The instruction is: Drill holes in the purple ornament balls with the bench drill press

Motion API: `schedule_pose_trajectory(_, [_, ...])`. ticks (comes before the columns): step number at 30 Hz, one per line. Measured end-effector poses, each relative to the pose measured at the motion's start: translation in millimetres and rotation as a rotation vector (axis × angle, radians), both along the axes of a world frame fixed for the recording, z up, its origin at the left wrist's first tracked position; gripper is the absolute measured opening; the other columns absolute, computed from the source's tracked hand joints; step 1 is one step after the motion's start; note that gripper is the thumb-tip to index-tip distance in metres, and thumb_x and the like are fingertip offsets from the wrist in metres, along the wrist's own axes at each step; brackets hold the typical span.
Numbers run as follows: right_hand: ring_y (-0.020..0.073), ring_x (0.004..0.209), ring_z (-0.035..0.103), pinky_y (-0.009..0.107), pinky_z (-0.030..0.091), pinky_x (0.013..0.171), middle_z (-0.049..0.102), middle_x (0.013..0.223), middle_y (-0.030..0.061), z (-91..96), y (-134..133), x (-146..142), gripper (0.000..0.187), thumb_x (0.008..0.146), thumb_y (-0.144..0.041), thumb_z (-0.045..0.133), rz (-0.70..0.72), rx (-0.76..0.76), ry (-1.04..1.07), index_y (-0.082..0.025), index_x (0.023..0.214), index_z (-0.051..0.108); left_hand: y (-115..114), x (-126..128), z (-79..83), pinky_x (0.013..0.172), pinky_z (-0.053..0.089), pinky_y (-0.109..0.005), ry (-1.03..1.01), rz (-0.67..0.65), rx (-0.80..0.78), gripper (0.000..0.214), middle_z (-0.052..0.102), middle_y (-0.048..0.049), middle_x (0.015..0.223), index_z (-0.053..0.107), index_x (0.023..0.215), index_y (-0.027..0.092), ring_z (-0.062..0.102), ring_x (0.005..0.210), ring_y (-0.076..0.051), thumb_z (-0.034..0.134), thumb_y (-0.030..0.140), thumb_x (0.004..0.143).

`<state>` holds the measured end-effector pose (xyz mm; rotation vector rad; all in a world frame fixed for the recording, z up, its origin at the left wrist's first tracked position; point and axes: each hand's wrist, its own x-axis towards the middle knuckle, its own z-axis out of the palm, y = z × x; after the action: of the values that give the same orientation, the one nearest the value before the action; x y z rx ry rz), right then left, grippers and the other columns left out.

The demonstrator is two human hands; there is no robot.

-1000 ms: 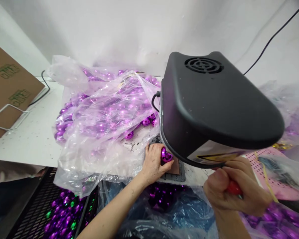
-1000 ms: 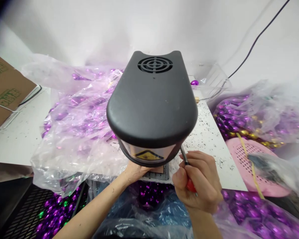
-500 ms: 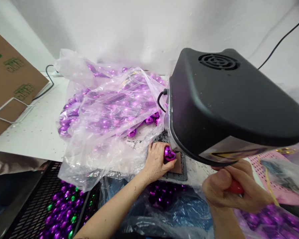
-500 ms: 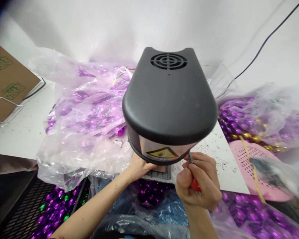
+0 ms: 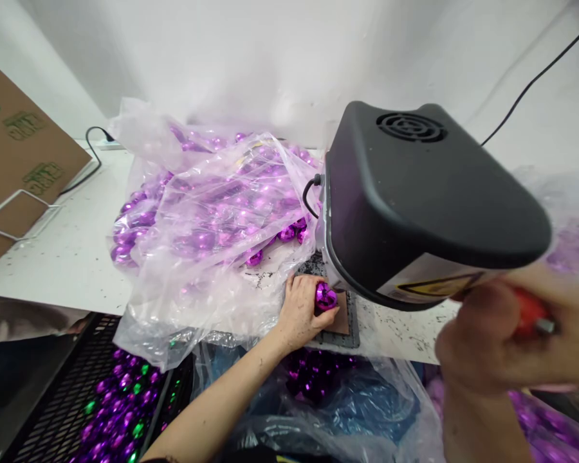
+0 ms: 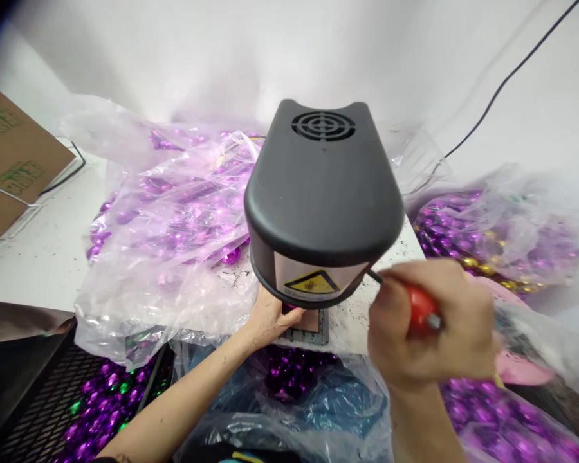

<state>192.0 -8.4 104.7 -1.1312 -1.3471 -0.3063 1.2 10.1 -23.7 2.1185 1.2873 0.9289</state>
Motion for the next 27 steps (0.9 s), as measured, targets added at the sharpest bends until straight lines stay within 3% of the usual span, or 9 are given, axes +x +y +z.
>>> schedule_pose_trajectory(2, [0.0051,0.064,0.048,0.023,0.035,0.06,0.056,0.069,0.0006,31.1,23,-3,0.018,0.083,-0.031,0.063,-0.101,0.047,0.005,-0.014,0.075,0.065,-3,-3,4.6,0.117,0.032,-0.059,-0.027,0.006,0.0,0.043,0.066,-0.0106,0.119,0.058,0.122,0.019,0.057,0.118,-0.031,0.075,0.03,0.084])
schedule_pose_trajectory(5, [0.0041,0.059,0.043,0.021,0.028,0.056,0.052,0.062,-0.0015,55.3,50,-6,0.018,0.077,-0.031,0.059,-0.007,-0.087,0.169,-0.014,0.07,0.061,-22,-16,15.3,0.111,0.039,-0.056,-0.072,-0.001,-0.046,0.048,0.065,-0.0103,0.117,0.054,0.126,0.021,0.058,0.114,-0.03,0.075,0.038,0.087])
schedule_pose_trajectory(8, [0.0045,0.055,0.038,0.023,0.02,0.054,0.049,0.057,-0.0017,55.0,64,-4,0.02,0.071,-0.034,0.057,0.033,-0.099,0.235,-0.015,0.065,0.058,-52,-33,21.7,0.101,0.049,-0.051,-0.038,-0.064,-0.131,0.056,0.062,-0.0107,0.121,0.053,0.129,0.023,0.057,0.113,-0.031,0.081,0.039,0.083])
schedule_pose_trajectory(11, [0.0052,0.056,0.041,0.024,0.02,0.055,0.051,0.059,-0.0011,48.5,66,-1,0.019,0.07,-0.034,0.056,0.042,-0.085,0.249,-0.016,0.066,0.057,-73,-45,21.5,0.101,0.051,-0.05,0.028,-0.162,-0.202,0.073,0.057,-0.0116,0.131,0.05,0.139,0.027,0.055,0.119,-0.032,0.087,0.03,0.075])
schedule_pose_trajectory(19, [0.0019,0.06,0.039,0.022,0.022,0.059,0.051,0.062,-0.002,53.7,61,-9,0.019,0.077,-0.029,0.052,0.028,-0.09,0.192,-0.012,0.068,0.055,-65,-52,33.3,0.114,0.045,-0.043,-0.246,-0.136,-0.367,0.061,0.055,-0.0088,0.136,0.052,0.135,0.027,0.053,0.132,-0.026,0.082,0.022,0.082])
schedule_pose_trajectory(27, [-0.0004,0.061,0.034,0.021,0.021,0.06,0.043,0.063,-0.0038,55.4,60,-8,0.022,0.082,-0.028,0.056,0.025,-0.103,0.171,-0.011,0.069,0.051,-72,-46,35.6,0.11,0.047,-0.044,-0.221,-0.119,-0.373,0.061,0.059,-0.0084,0.131,0.055,0.133,0.026,0.057,0.126,-0.027,0.085,0.028,0.08])
